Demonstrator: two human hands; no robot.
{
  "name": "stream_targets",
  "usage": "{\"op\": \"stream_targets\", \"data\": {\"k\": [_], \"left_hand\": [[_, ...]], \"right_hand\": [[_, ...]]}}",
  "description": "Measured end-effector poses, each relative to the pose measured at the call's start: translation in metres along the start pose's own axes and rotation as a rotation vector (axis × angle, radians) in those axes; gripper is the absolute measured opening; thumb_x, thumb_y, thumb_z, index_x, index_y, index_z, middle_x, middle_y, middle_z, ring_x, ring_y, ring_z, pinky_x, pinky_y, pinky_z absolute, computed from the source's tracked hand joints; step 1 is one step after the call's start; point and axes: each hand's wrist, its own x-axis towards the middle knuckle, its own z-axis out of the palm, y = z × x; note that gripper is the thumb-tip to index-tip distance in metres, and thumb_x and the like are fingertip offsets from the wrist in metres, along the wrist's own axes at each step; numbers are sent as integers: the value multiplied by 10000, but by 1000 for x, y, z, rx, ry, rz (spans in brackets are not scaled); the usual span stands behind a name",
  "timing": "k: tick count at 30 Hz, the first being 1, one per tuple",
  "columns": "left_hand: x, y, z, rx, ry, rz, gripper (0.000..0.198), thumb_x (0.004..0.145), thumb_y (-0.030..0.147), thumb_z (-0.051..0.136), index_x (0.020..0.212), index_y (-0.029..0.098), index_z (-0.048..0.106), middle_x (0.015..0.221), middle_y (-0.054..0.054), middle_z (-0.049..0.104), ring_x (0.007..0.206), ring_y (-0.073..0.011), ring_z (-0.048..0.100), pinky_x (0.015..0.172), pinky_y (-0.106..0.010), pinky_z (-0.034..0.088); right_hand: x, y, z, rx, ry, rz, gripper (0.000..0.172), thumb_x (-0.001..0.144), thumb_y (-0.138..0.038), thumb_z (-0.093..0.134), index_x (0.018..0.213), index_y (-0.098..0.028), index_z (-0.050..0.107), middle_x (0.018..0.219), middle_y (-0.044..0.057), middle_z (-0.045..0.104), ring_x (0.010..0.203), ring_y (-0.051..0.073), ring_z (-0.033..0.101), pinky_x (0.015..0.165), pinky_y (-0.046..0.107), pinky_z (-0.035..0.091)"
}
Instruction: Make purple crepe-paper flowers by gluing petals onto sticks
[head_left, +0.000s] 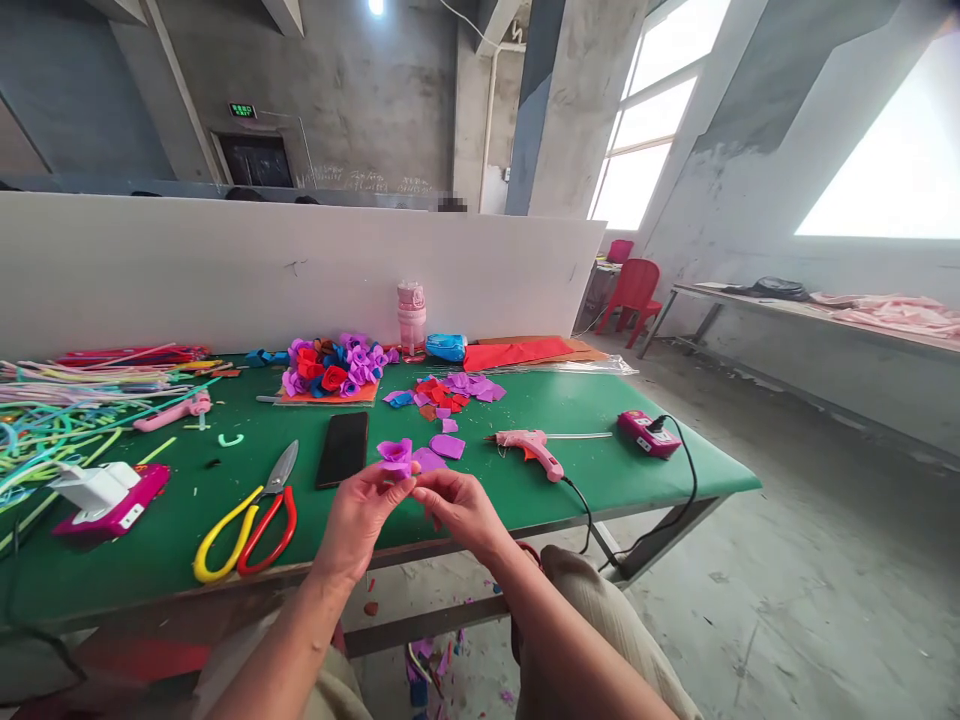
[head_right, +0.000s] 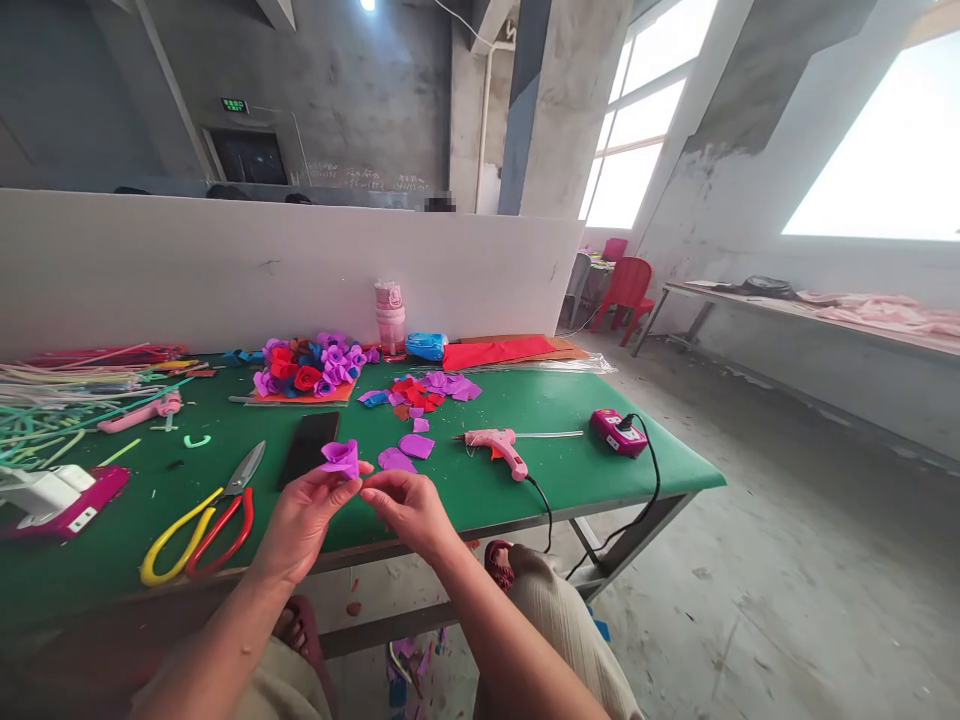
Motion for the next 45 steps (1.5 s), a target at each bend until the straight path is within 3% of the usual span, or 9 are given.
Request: {"op": "stream_targets", "data": {"k": [3, 5, 7, 10, 15, 21, 30, 39, 45], "left_hand": [[3, -4, -6, 103, 164, 107, 279, 664, 350, 745, 869, 171, 682, 743, -14, 685, 666, -135, 591, 622, -240, 475], [3, -6, -9, 211, 212, 142, 264, 687, 359, 723, 871, 182, 659, 657, 16, 645, 566, -114, 545, 546, -225, 446], [1, -6, -12, 329, 270, 208, 230, 709, 363, 700, 855, 193, 644, 659, 20, 640, 584, -121, 558, 577, -230, 462], [-1, -6, -14, 495, 356, 345, 177, 738, 337, 670, 857, 209, 640, 777, 2, 676, 697, -139, 603, 693, -249, 490], [-2, -10, -18, 541, 389, 481, 128, 744, 286, 652, 847, 209, 654, 799, 2, 694, 734, -145, 628, 713, -247, 499], [-2, -12, -15, 547, 366, 446, 124, 727, 283, 680, 820, 206, 646, 755, 12, 678, 695, -141, 615, 682, -245, 491], [1, -21, -3, 242, 257, 278, 161, 673, 237, 725, 794, 195, 627, 748, 20, 652, 701, -136, 587, 668, -233, 468], [2, -17, -1, 238, 271, 247, 156, 664, 259, 724, 763, 189, 627, 711, 22, 638, 679, -135, 570, 650, -236, 460], [-2, -10, 3, 314, 292, 240, 154, 658, 285, 715, 749, 197, 628, 668, 23, 624, 630, -136, 559, 631, -251, 463]], "right_hand": [[2, -6, -1, -174, 246, -153, 218, 758, -384, 655, 771, -166, 667, 726, 10, 627, 585, 100, 482, 561, 222, 417], [2, -13, 3, -143, 326, -185, 226, 777, -376, 637, 697, -164, 631, 681, 7, 599, 592, 106, 480, 582, 228, 418], [0, -22, 9, 26, 300, -148, 235, 786, -387, 631, 712, -164, 615, 681, 4, 591, 577, 97, 477, 567, 220, 417], [-4, -32, 24, 422, 151, 23, 261, 767, -413, 660, 774, -156, 613, 735, 12, 604, 568, 80, 493, 558, 207, 437], [-9, -36, 40, 865, 23, 232, 271, 698, -367, 748, 751, -143, 605, 692, -1, 582, 589, 70, 524, 565, 179, 458], [-9, -33, 43, 927, 116, 209, 232, 648, -276, 801, 711, -146, 620, 630, -23, 573, 576, 54, 522, 556, 144, 449], [-7, -32, 39, 976, 236, 182, 229, 603, -204, 803, 601, -132, 586, 607, -27, 582, 543, 38, 515, 545, 131, 444], [-10, -31, 37, 844, 186, 212, 240, 662, -313, 763, 740, -143, 613, 639, -4, 611, 554, 72, 555, 528, 169, 448], [-12, -31, 39, 686, 152, 245, 245, 657, -335, 755, 736, -125, 657, 579, -22, 569, 506, 52, 487, 529, 174, 420]]}}
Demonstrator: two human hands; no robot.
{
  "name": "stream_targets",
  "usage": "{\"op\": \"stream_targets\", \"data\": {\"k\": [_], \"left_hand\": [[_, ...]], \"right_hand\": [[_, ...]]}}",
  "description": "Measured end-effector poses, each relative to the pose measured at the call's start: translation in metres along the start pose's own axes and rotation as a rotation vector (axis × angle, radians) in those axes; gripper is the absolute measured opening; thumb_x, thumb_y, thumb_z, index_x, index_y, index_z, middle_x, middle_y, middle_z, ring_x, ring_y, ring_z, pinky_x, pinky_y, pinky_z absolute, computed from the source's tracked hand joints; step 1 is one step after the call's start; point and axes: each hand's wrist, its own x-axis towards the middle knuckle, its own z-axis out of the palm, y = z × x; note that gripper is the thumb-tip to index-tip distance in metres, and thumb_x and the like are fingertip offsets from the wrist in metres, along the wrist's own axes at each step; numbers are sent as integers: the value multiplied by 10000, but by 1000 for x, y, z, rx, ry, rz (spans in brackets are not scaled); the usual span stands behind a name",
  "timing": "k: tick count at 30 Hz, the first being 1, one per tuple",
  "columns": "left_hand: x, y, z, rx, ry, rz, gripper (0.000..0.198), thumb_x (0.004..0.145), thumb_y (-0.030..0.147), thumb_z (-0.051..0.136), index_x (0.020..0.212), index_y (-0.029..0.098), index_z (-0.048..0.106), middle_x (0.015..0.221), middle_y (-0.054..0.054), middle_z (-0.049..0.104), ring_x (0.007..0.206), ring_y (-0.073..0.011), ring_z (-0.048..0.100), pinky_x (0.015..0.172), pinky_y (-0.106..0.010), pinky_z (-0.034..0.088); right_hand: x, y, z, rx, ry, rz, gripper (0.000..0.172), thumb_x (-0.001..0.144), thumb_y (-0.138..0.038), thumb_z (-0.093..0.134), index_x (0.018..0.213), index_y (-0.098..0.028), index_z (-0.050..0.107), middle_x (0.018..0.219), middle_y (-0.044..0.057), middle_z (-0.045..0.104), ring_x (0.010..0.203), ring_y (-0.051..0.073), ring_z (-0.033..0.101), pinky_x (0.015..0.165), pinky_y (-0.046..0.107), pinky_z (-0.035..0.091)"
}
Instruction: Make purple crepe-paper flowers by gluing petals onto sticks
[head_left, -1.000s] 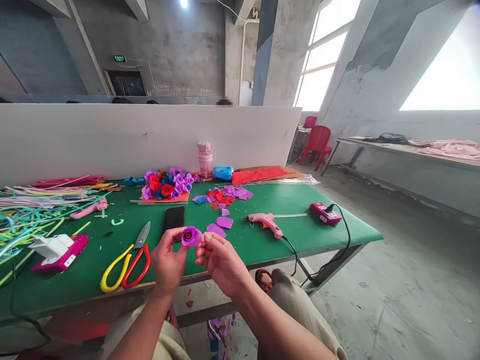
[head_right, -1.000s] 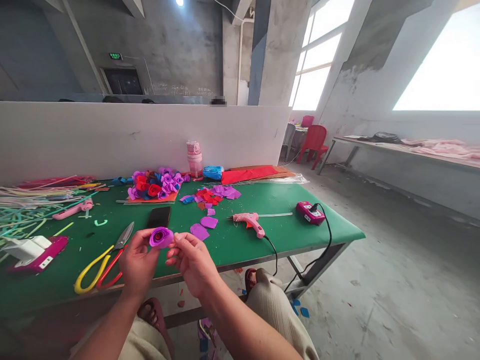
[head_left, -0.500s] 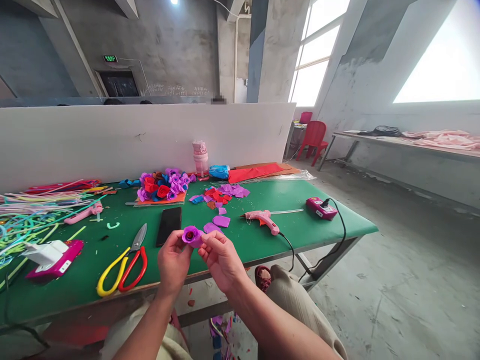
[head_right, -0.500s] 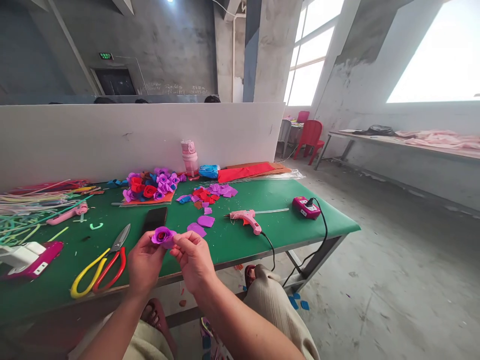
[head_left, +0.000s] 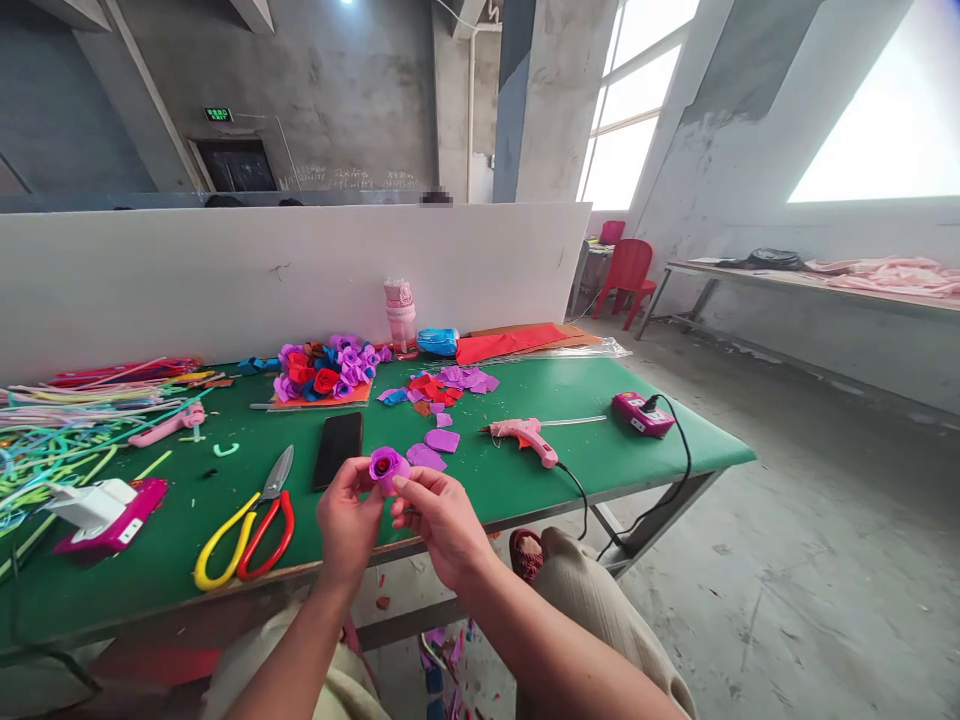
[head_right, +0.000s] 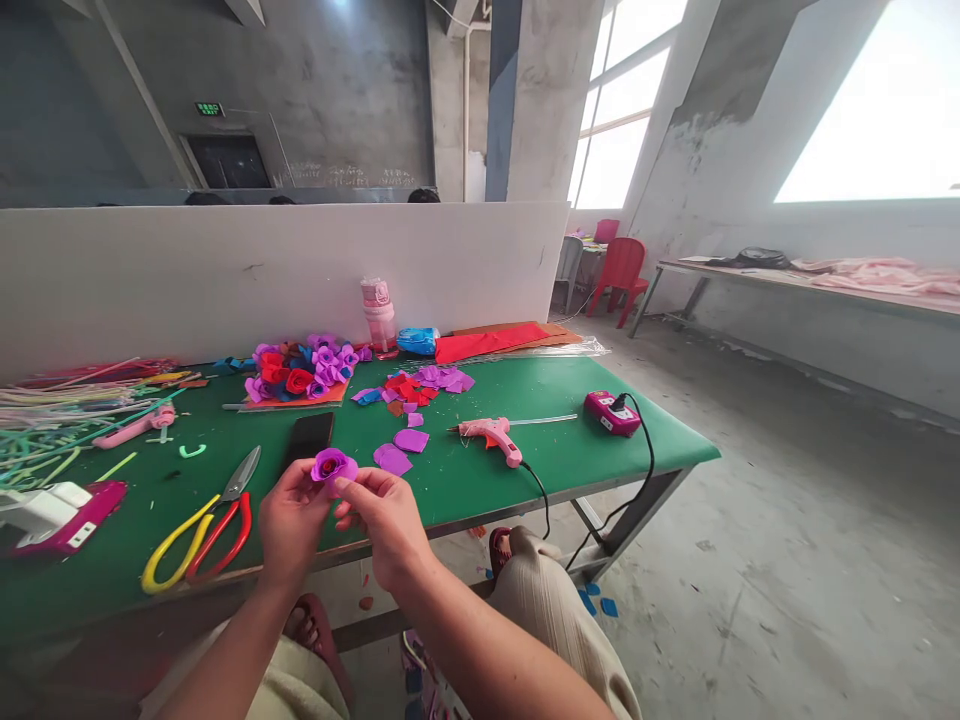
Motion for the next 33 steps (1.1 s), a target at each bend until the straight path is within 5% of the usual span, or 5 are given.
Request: {"op": "stream_targets", "data": {"k": [11, 15, 33], "left_hand": [[8, -12, -3, -106, -50, -15, 206, 632, 292, 743, 793, 178, 683, 783, -18, 693, 777, -181, 615, 732, -292, 501], [7, -12, -6, -151, -130, -42, 282, 696, 337, 710, 920, 166, 696, 809, -39, 710, 677, -164, 616, 681, -304, 518], [8, -8, 0, -566, -320, -431, 254, 664, 304, 771, 824, 129, 680, 642, -26, 652, 492, -77, 503, 473, -216, 389]], "right_hand": [[4, -6, -7, -155, 42, -53, 292, 686, -426, 686, 685, -135, 657, 666, 15, 609, 522, 66, 453, 495, 190, 400], [11, -16, -18, -170, 92, -136, 271, 678, -406, 698, 657, -140, 647, 623, -2, 580, 508, 59, 436, 500, 189, 377], [14, -30, -71, -588, 107, -260, 255, 767, -418, 616, 725, -167, 623, 669, -1, 603, 523, 91, 428, 510, 231, 323]]}}
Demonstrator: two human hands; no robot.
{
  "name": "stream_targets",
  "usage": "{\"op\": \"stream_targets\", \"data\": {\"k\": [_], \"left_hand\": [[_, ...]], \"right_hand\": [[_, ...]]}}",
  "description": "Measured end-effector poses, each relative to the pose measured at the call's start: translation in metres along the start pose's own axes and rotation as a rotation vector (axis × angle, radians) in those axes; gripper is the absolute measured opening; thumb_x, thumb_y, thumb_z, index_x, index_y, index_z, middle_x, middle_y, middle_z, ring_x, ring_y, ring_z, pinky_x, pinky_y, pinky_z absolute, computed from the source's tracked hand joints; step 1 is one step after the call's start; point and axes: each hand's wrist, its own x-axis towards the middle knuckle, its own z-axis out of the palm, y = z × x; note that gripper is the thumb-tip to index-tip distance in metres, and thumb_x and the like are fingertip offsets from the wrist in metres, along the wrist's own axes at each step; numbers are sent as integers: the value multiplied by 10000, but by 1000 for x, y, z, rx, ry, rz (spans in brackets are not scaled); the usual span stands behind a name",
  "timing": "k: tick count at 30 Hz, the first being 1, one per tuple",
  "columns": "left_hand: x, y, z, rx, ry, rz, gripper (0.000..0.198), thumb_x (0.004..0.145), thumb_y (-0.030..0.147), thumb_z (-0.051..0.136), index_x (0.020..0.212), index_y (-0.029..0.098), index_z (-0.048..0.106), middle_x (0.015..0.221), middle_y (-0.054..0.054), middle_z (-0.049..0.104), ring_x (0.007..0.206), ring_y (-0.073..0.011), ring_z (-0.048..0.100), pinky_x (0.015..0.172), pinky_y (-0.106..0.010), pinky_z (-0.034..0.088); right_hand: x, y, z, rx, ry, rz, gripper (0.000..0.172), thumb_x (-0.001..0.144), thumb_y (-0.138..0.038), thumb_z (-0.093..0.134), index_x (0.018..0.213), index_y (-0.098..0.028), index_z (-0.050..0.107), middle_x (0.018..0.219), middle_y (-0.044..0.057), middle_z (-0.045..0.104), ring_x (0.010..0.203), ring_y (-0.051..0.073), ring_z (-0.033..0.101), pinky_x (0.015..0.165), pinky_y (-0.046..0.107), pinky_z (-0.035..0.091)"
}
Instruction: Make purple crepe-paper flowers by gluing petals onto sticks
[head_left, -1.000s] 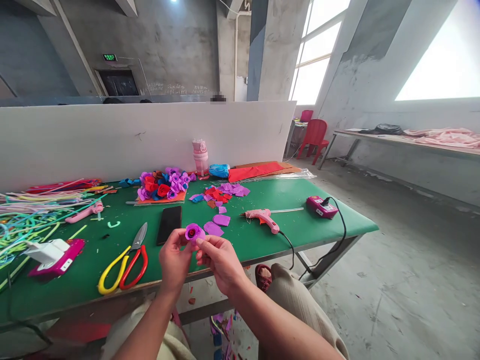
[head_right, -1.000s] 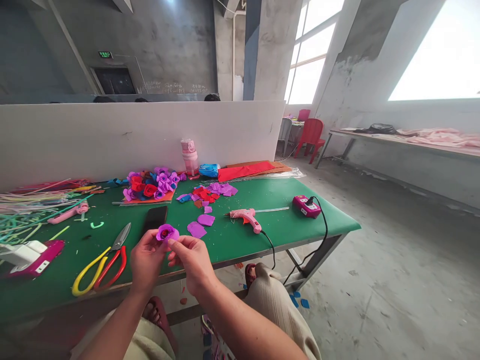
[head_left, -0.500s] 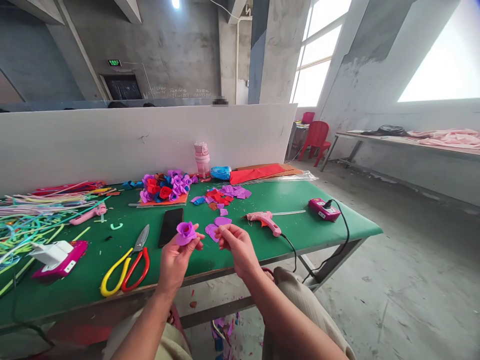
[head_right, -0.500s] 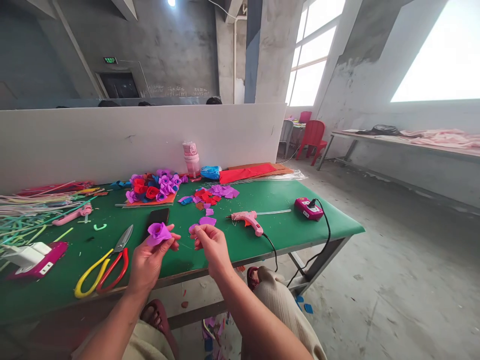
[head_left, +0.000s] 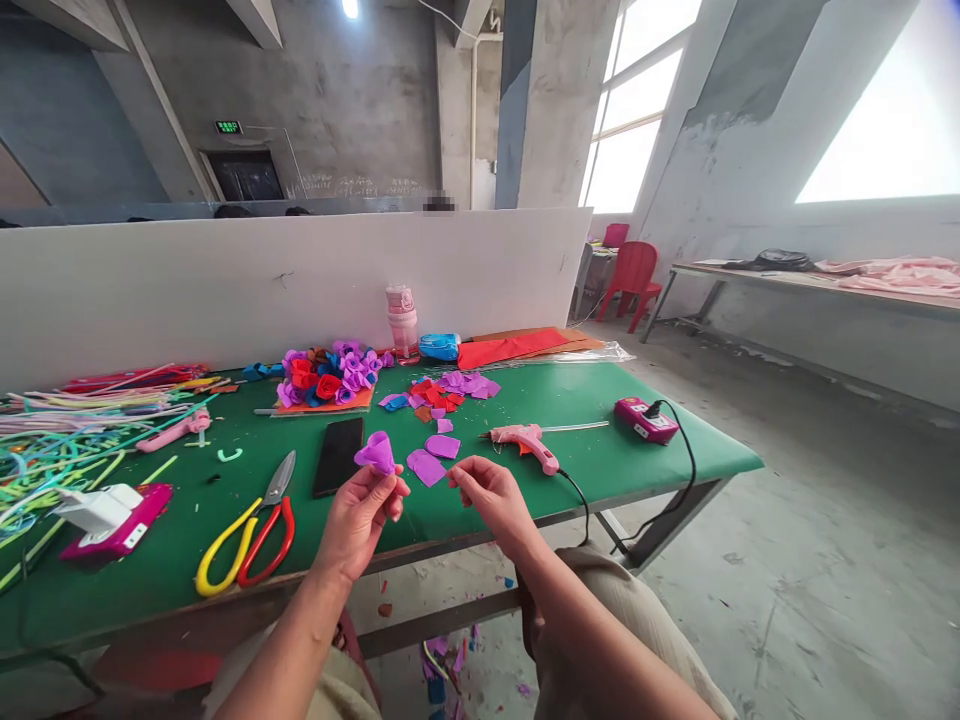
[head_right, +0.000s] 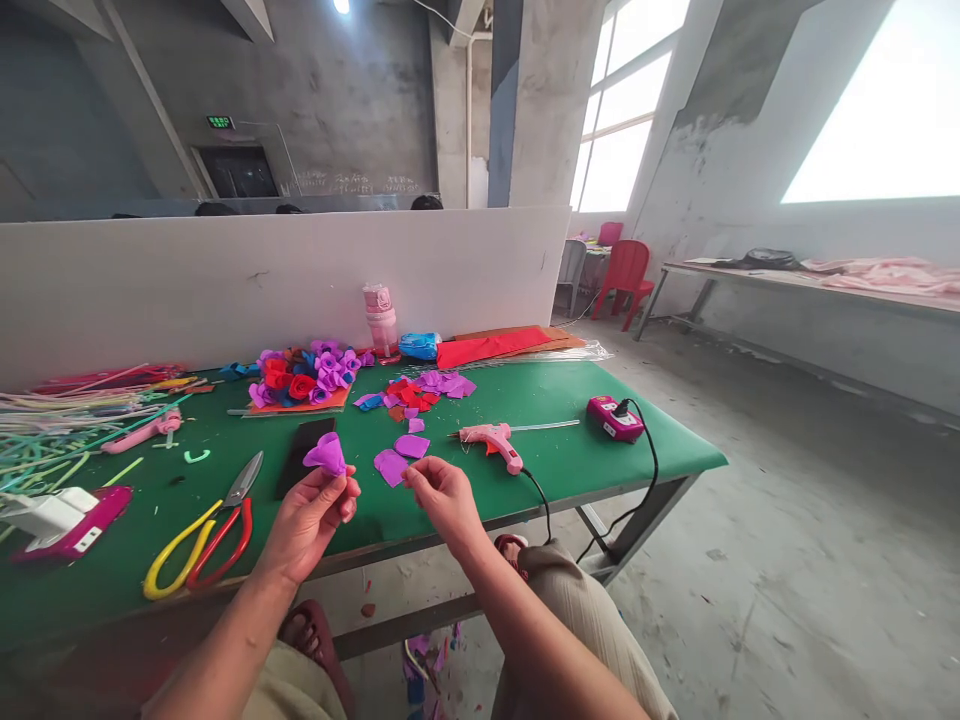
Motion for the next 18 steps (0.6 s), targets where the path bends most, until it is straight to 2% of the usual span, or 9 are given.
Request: {"op": "stream_targets", "data": {"k": [6, 8, 12, 15, 18], "left_hand": [[8, -5, 0, -11, 60, 1, 244, 638, 301, 787, 770, 134, 668, 624, -19, 627, 488, -69, 456, 459, -207, 340], [11, -6, -1, -14, 86, -1, 241, 635, 306, 786, 754, 139, 660, 622, -17, 626, 489, -70, 446, 457, -205, 327], [16, -9, -2, 47, 153, 42, 262, 621, 334, 785, 743, 140, 658, 641, -18, 627, 541, -92, 481, 507, -219, 370], [19, -11, -1, 70, 197, 76, 289, 597, 363, 789, 726, 139, 660, 635, -12, 618, 576, -105, 509, 576, -241, 414], [20, -16, 0, 65, 161, 62, 289, 621, 377, 770, 751, 138, 674, 594, 5, 590, 549, -96, 485, 565, -236, 401]], "right_hand": [[14, -4, -54, -286, 214, -206, 232, 754, -416, 632, 666, -201, 624, 639, -4, 595, 593, 136, 494, 568, 257, 362], [18, -9, -61, -467, 137, -226, 196, 773, -373, 611, 685, -202, 651, 657, 4, 618, 638, 150, 532, 599, 260, 381], [34, -20, -45, -891, -202, -180, 191, 838, -294, 540, 812, -187, 697, 691, 12, 671, 627, 141, 574, 607, 242, 398], [60, -23, -20, -1346, -309, -145, 259, 901, -233, 441, 961, -196, 690, 926, 45, 712, 804, 152, 631, 705, 232, 416], [92, -19, 1, -1525, -366, -64, 242, 851, -158, 478, 923, -163, 709, 967, 112, 709, 884, 211, 645, 726, 262, 426]]}}
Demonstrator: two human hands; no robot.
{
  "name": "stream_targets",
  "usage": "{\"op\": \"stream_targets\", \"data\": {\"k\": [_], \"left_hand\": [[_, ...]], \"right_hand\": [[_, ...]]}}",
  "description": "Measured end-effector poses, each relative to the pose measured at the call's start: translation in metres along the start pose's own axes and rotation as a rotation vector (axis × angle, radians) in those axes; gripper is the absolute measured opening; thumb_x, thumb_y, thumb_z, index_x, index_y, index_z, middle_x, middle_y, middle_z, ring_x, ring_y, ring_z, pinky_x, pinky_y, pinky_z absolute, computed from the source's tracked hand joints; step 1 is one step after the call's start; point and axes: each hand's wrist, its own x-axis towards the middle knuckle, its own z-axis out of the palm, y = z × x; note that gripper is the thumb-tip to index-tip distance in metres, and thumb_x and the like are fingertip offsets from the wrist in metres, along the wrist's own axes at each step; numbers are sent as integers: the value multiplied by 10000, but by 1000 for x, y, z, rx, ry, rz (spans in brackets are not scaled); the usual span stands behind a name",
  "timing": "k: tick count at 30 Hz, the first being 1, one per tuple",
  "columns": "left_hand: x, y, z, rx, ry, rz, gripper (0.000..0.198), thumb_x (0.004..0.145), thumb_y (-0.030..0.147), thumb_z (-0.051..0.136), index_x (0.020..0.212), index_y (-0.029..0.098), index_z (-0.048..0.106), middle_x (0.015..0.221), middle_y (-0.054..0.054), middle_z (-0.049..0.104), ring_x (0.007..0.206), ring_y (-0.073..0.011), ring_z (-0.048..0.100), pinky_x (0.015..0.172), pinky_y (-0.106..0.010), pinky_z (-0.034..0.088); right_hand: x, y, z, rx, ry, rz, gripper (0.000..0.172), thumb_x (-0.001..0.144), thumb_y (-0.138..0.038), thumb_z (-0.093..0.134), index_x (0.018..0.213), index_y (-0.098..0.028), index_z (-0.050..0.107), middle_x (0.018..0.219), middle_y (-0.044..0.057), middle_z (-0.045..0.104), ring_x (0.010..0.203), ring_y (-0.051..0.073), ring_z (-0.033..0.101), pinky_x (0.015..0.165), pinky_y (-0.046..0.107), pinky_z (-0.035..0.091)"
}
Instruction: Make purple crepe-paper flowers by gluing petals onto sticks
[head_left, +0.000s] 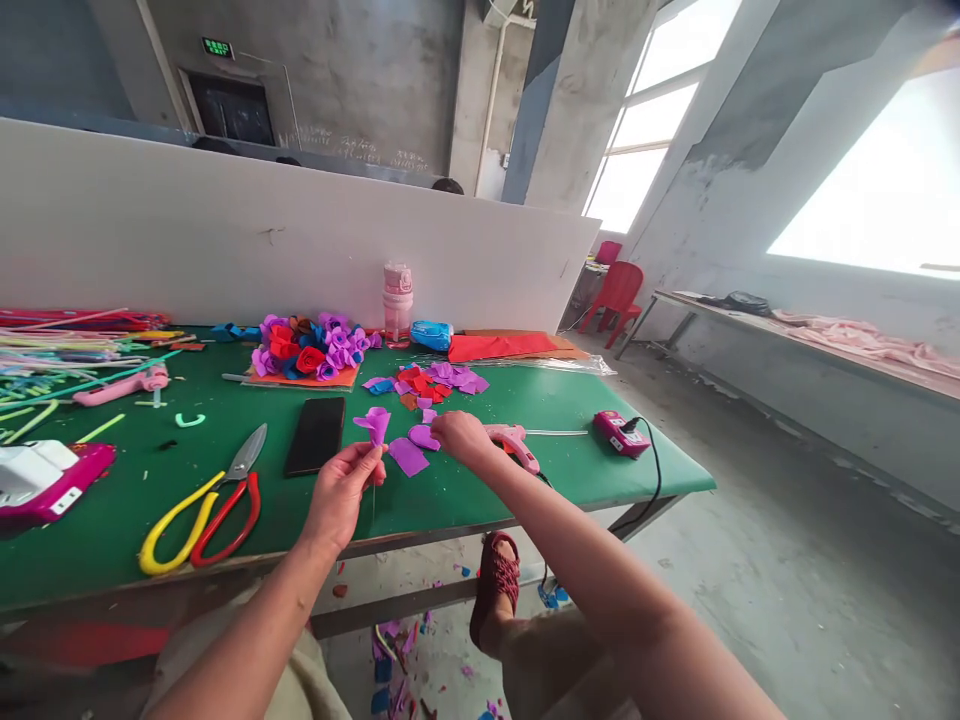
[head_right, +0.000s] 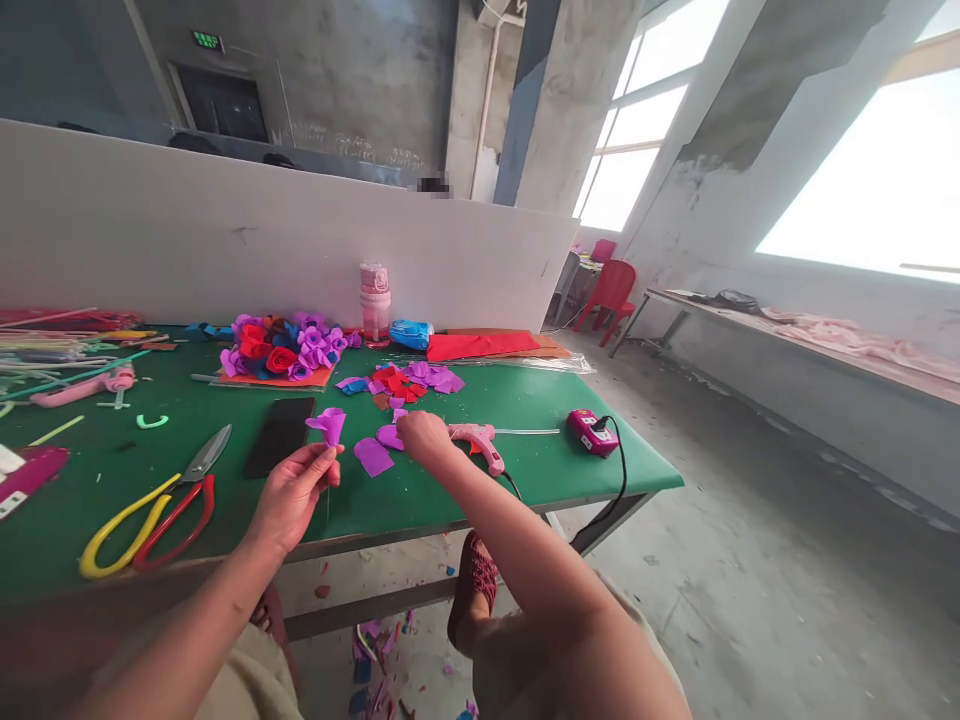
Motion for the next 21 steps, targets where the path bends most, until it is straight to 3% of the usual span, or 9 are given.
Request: {"op": "stream_targets", "data": {"k": [5, 13, 21], "left_hand": [[-3, -3, -1, 23, -58, -24, 278, 675, 389, 732, 769, 133, 677, 550, 14, 554, 529, -93, 459, 544, -231, 376], [-7, 8, -6, 29, -46, -11, 284, 654, 399, 732, 733, 136, 660, 532, 13, 550, 506, -97, 452, 528, -244, 367], [-5, 5, -9, 13, -60, -10, 274, 668, 389, 729, 743, 138, 652, 538, 17, 560, 510, -93, 457, 535, -236, 363]], "right_hand": [[33, -8, 6, -112, -84, -3, 263, 808, -125, 502, 977, -150, 703, 1026, 142, 695, 958, 231, 641, 745, 263, 452], [31, -8, 5, -177, -76, -26, 271, 796, -124, 501, 945, -173, 723, 1031, 117, 701, 947, 231, 645, 753, 266, 463], [32, -2, 1, -124, -33, 18, 215, 812, -205, 547, 927, -184, 729, 936, 85, 720, 883, 211, 649, 689, 242, 447]]}}
